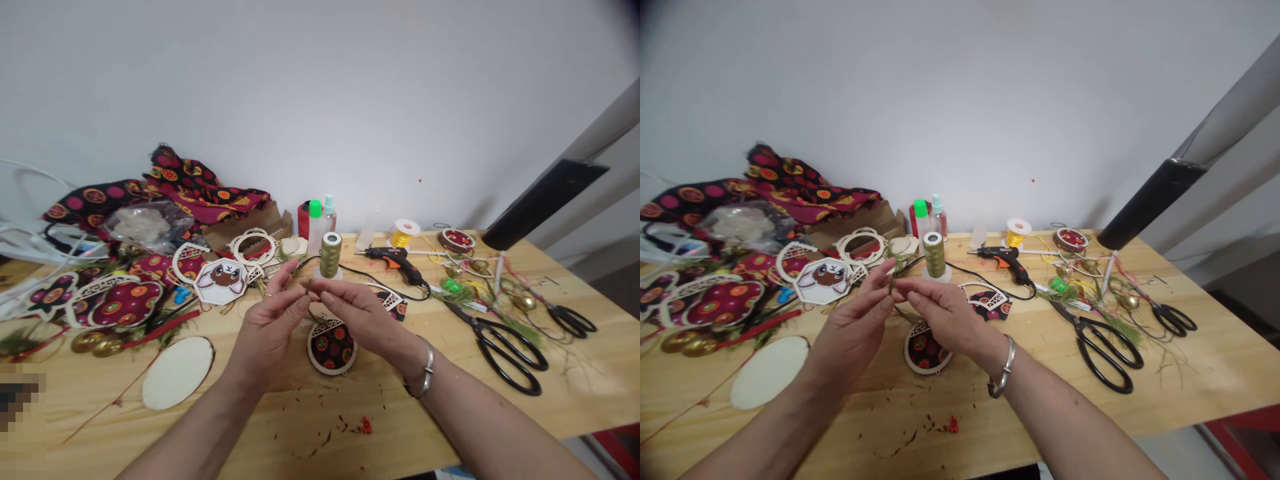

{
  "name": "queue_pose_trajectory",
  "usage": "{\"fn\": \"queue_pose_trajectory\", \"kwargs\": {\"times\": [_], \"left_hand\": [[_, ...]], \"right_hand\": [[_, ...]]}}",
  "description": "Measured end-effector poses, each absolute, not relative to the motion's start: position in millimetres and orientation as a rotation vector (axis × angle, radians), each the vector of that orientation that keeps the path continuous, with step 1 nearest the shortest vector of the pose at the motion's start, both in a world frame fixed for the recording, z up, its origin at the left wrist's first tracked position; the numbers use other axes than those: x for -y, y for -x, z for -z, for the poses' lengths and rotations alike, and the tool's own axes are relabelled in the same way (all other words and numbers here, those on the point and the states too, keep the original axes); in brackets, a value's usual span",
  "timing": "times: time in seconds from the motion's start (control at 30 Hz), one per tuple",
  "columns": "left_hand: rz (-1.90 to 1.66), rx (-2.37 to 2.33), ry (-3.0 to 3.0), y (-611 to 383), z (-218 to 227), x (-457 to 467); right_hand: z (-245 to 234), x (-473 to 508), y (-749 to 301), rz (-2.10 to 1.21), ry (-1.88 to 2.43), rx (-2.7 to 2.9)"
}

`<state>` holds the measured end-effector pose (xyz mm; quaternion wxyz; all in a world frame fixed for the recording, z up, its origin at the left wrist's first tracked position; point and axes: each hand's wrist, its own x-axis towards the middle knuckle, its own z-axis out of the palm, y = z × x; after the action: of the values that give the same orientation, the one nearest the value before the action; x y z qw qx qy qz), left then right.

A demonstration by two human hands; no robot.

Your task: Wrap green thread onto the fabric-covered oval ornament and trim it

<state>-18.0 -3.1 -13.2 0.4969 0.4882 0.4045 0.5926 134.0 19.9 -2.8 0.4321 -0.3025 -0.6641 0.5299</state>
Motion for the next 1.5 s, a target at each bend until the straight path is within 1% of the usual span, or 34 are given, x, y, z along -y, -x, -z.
{"fn": "queue_pose_trajectory", "kwargs": {"times": [0.13,0.23,0.33,0.47,0.67,1.13,1.5], "left_hand": [[-1.431,-0.922,-1.109,17,12,3],[-1.428,-0.843,-0.988,17,8,3],[-1.461,-0.784,-0.854,18,5,1],[-1.401,-0.697,-0.711,24,1,-3],[-1.428,-0.634,-0.636,30,-1,-8],[-1.664,-0.730,-0.389,42,-9,-23],[-1.699,-0.758,-0.313,45,-13,-26]], "right_hand": [[0,-16,-131,-1.511,0.663,1.672],[-3,-15,-132,-1.565,0.717,1.682],[-4,-16,-135,-1.464,0.857,1.721],[-3,-22,-141,-1.282,0.941,1.806],[-9,-29,-150,-1.207,1.070,1.860],[-21,-35,-164,-1.317,1.266,1.768],[-16,-38,-166,-1.364,1.310,1.749]]}}
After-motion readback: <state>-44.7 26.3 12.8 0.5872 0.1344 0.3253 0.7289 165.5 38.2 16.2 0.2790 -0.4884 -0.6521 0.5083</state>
